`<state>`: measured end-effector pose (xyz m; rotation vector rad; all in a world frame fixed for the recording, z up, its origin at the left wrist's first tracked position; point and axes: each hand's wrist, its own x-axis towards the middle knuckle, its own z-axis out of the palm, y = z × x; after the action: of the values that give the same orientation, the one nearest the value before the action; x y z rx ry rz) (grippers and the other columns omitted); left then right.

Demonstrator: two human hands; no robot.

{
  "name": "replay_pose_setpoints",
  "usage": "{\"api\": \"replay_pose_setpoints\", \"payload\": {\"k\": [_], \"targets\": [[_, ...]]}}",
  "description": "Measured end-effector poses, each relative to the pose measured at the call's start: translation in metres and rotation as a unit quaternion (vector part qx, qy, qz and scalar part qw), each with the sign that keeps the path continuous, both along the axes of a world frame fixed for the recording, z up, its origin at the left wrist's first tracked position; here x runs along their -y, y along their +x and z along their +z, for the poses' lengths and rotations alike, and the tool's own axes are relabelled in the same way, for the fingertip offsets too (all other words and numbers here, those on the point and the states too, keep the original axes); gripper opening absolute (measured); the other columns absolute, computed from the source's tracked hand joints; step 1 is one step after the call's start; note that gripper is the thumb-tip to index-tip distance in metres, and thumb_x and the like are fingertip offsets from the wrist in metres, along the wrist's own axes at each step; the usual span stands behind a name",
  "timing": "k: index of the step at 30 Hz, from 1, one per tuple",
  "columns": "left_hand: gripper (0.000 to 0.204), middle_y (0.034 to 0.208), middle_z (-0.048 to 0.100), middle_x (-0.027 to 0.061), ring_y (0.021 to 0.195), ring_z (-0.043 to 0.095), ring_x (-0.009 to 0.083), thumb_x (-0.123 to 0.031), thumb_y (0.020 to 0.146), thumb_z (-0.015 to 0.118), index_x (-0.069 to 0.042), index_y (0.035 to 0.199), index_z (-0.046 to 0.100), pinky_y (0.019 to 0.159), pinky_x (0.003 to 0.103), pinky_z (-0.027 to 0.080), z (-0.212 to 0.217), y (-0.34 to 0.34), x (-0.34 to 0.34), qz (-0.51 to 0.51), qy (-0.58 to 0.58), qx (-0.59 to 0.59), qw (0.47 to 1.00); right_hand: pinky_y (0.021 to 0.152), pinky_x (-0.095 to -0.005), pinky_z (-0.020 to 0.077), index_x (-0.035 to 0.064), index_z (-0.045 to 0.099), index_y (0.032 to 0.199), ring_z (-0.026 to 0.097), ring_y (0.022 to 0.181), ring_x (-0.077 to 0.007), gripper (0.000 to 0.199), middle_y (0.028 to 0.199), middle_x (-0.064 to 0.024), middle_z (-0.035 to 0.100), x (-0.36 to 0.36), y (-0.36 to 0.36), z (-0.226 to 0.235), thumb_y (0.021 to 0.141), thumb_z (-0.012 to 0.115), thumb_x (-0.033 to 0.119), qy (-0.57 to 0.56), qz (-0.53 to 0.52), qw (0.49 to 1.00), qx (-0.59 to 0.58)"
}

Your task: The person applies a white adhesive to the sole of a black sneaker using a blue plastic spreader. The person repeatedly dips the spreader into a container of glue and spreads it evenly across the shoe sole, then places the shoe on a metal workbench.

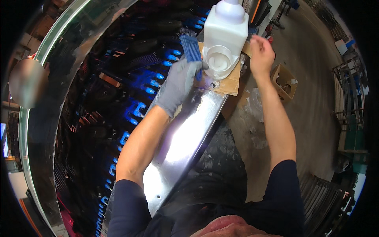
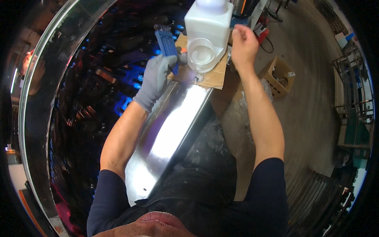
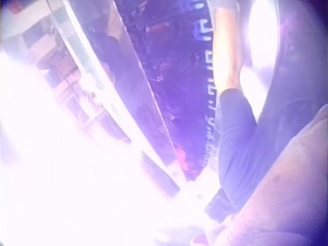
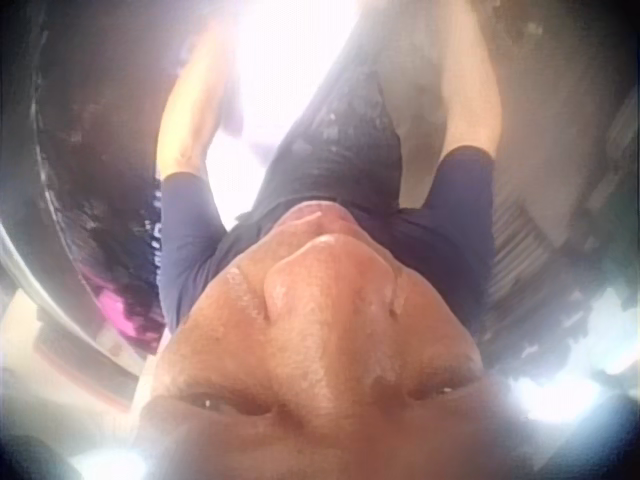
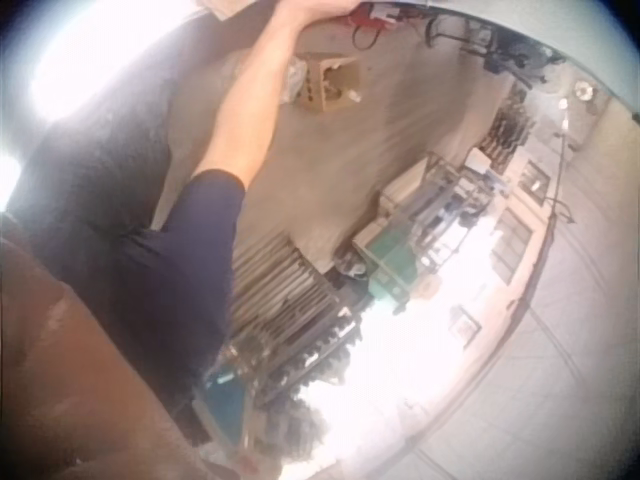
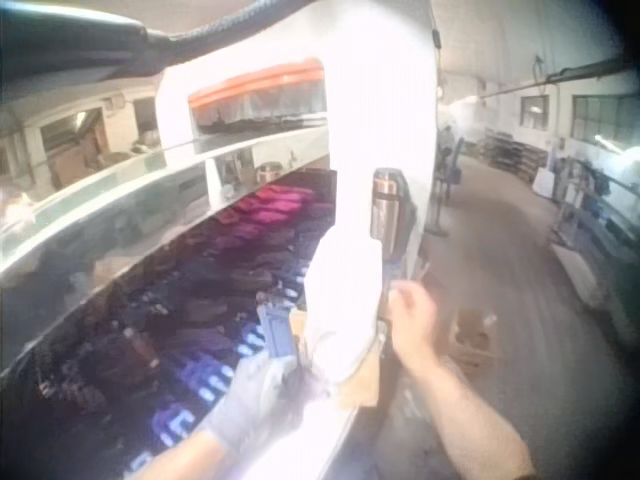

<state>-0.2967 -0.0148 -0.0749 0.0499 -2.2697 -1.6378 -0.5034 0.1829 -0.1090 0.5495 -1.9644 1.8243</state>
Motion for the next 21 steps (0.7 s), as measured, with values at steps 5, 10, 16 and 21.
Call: {"api": "replay_pose_setpoints", "payload": {"k": [5, 10, 16, 21], "targets": [[0.021, 0.108, 0.072, 0.0143, 0.096, 0.071, 0.0233, -0.014, 0.1, 0.06, 0.001, 0.108, 0.072, 0.083, 0.036, 0.056, 0.011, 0.07, -0.026, 0.016, 0.179, 0.173, 0.968, 0.079, -0.0318, 0.0567, -0.0008, 0.073, 0.119, 0.07, 0.089, -0.0225, 0.03, 0.1, -0.0134, 0.072, -0.008, 0.148, 0.025, 0.09, 0.068, -0.005, 0.149, 0.169, 0.947, -0.228], [0.021, 0.085, 0.068, 0.0135, 0.078, 0.066, 0.023, -0.02, 0.101, 0.057, -0.005, 0.103, 0.072, 0.073, 0.035, 0.053, -0.02, 0.127, -0.036, -0.022, -0.176, -0.131, 0.975, 0.076, -0.039, 0.0588, 0.0023, 0.07, 0.127, 0.07, 0.086, -0.032, 0.052, 0.099, -0.0157, 0.071, 0.001, 0.223, 0.025, 0.078, 0.064, -0.014, 0.224, 0.224, 0.894, -0.316], [0.031, 0.087, 0.069, 0.0241, 0.082, 0.07, 0.0408, -0.03, 0.1, 0.059, 0.0, 0.106, 0.065, 0.074, 0.045, 0.054, 0.011, 0.179, -0.049, -0.015, -0.071, 0.104, 0.992, 0.07, -0.0395, 0.0581, -0.0017, 0.065, 0.133, 0.068, 0.08, -0.031, 0.062, 0.093, -0.0142, 0.069, 0.002, 0.269, 0.016, 0.072, 0.064, -0.01, 0.241, 0.166, 0.882, -0.37], [0.034, 0.099, 0.069, 0.0227, 0.091, 0.068, 0.044, -0.033, 0.099, 0.059, -0.001, 0.111, 0.065, 0.078, 0.049, 0.052, 0.019, 0.214, -0.055, 0.023, -0.23, -0.008, 0.973, 0.072, -0.0423, 0.0577, -0.0096, 0.06, 0.135, 0.068, 0.08, -0.036, 0.065, 0.094, -0.0199, 0.068, 0.004, 0.308, 0.009, 0.071, 0.071, -0.001, 0.212, 0.17, 0.901, -0.339]]}}
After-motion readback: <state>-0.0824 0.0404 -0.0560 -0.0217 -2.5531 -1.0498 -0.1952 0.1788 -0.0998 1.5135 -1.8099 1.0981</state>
